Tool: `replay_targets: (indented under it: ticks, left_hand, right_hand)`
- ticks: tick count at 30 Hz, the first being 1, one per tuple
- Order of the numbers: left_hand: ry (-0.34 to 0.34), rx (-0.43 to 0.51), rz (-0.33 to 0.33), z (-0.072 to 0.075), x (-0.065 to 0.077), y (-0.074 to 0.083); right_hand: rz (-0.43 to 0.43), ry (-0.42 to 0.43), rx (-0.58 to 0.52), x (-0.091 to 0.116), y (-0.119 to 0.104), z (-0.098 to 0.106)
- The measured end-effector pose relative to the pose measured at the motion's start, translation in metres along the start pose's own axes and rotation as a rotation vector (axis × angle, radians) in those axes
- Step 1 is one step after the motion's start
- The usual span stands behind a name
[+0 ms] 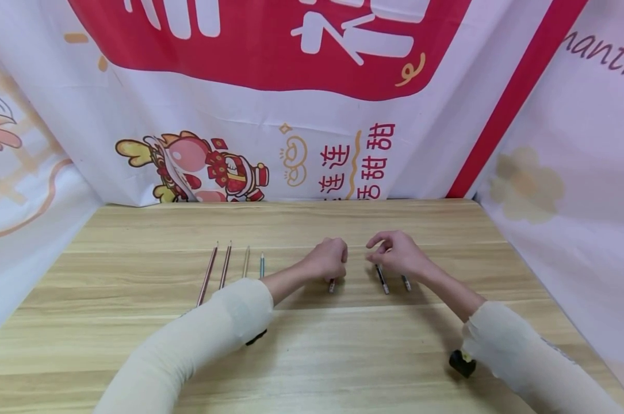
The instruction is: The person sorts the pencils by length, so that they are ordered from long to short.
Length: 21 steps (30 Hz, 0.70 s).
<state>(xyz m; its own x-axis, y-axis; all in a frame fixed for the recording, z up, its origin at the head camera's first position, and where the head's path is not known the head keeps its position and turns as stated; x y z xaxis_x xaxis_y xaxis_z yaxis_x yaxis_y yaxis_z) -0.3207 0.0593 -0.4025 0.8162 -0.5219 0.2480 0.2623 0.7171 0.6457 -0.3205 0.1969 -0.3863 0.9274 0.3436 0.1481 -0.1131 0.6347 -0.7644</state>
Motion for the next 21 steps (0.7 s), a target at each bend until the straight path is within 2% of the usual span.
replay_targets:
  ticks: [21]
  left_hand:
    - [-0.009, -0.047, 0.050, -0.0021, 0.0040, 0.0042]
  right_hand:
    - [0.013, 0.009, -0.001, 0.0006, -0.0014, 0.0001]
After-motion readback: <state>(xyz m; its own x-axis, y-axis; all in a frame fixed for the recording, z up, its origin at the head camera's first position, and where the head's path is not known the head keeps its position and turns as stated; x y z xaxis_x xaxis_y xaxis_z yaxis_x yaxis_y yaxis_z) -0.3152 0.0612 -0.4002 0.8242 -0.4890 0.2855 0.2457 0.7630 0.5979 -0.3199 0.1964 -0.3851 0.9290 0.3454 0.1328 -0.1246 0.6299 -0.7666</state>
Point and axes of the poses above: each hand's wrist, its own x-axis away from the middle knuckle, its own z-axis out of the back of the hand, y = z × x, the point moved 9 cm from there along -x, towards the middle knuckle, and after that the axes turned 6 degrees about -y, right-handed, at the moved point
